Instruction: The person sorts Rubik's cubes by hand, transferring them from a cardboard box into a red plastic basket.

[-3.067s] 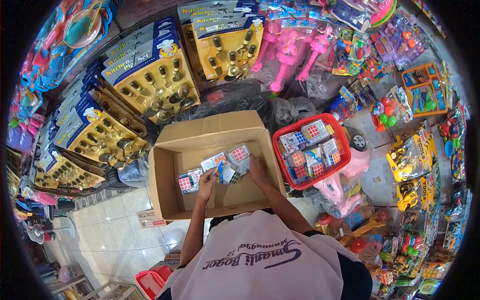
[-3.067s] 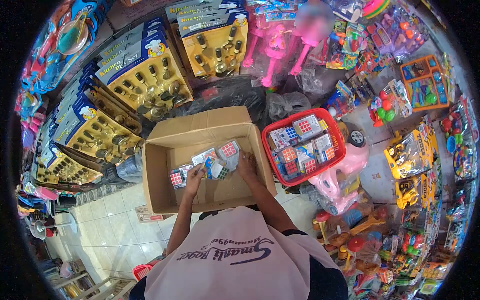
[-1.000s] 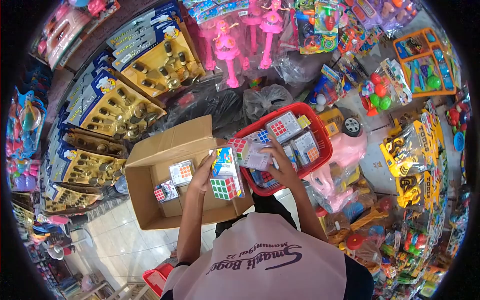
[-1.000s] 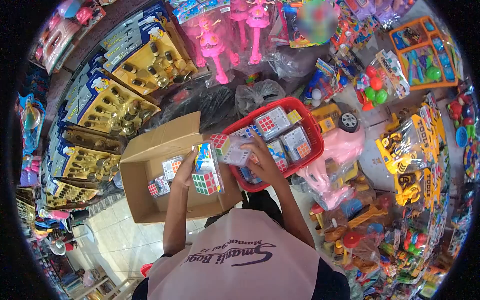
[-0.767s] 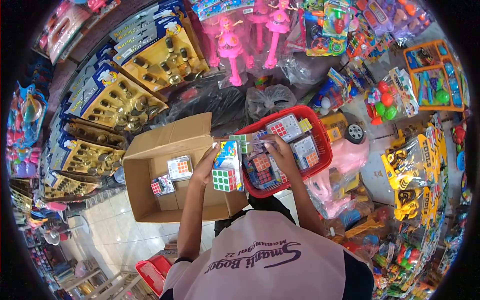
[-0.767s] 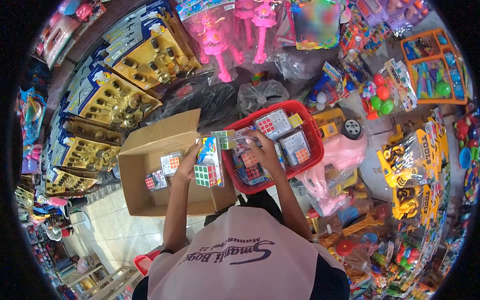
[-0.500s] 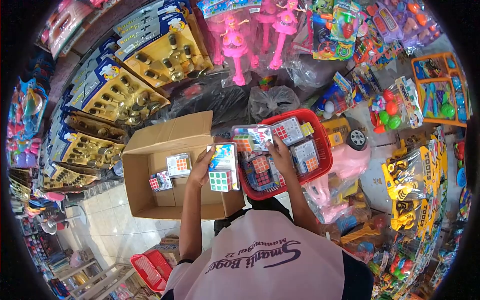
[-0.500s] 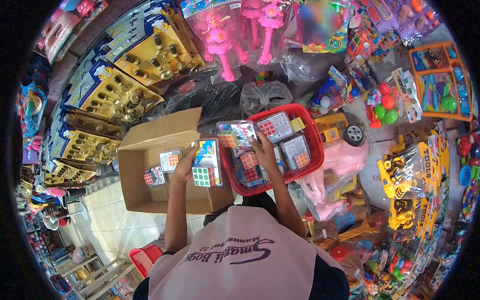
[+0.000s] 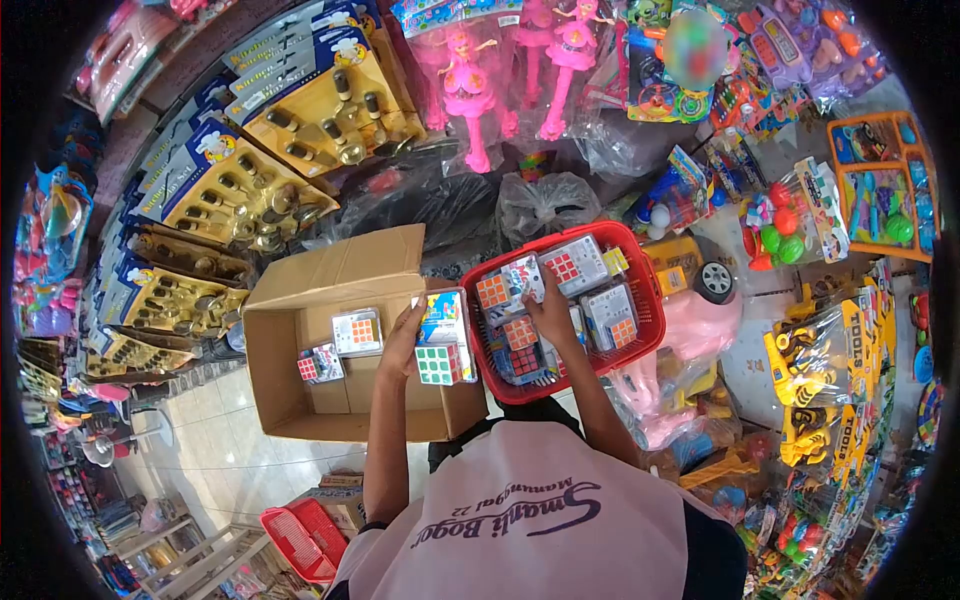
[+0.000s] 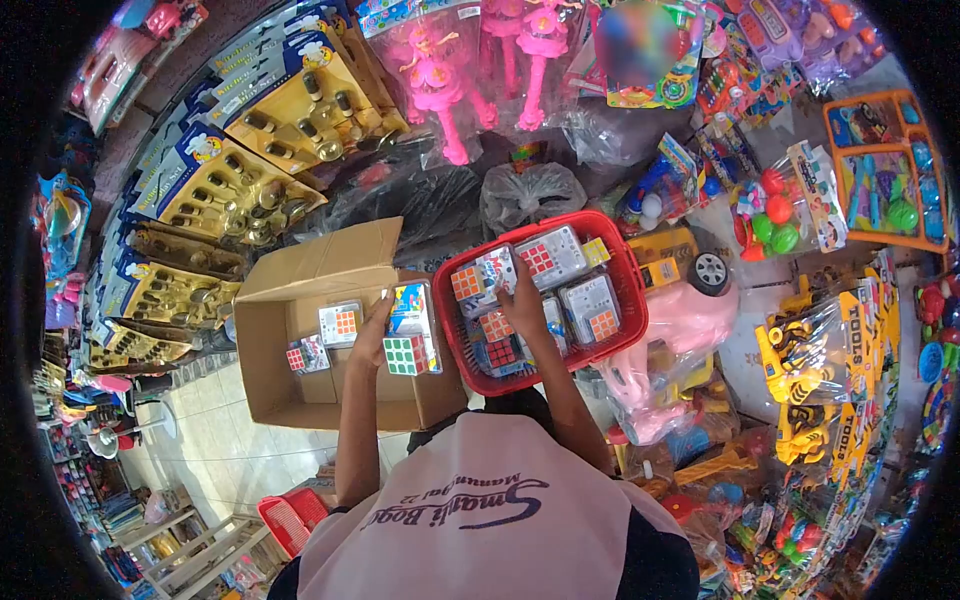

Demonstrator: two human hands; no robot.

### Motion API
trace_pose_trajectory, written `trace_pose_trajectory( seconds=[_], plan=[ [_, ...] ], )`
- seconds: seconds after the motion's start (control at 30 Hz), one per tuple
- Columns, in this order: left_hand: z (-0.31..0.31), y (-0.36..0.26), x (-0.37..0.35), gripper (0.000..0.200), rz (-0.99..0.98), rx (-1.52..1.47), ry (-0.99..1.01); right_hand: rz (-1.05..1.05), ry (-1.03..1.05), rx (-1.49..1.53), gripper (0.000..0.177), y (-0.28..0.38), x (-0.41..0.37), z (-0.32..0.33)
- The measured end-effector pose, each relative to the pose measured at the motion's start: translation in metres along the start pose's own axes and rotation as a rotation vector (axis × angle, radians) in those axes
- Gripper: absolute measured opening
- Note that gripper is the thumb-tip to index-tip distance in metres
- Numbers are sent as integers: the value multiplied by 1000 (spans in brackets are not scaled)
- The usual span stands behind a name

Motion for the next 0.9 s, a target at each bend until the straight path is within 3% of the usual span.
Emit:
trace_pose_trajectory(
  seconds=[0.1, 0.2, 0.3, 0.4, 0.6, 0.9],
  plan=[
    [-1, -1, 1, 37, 12, 15, -22, -166, 131, -271, 79, 5, -5, 1],
    [-2, -1, 3, 36, 23, 21, -6, -274, 189, -334, 85, 18, -5, 4],
    [-1, 1, 3, 36, 18, 21, 9, -328, 267, -406, 90, 39, -8, 16],
    [1, 2, 3, 36, 24, 25, 1, -330, 308, -473, 84, 60, -10, 32],
    [-8, -2, 1, 35, 37, 39, 5, 185, 77, -477, 73, 61, -7, -4],
    [-3, 1, 0, 35, -2, 19, -6, 142, 86, -481, 69, 41, 1, -51]
  ],
)
Point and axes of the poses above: each hand's wrist, its own x-axis towards the middle knuckle, its own z-axis out of the back of the hand, y = z × x, the point moved 3 cm from there along x, towards the middle knuckle, and after that the axes turned 4 degrees about -z, right-handed, at the moved point
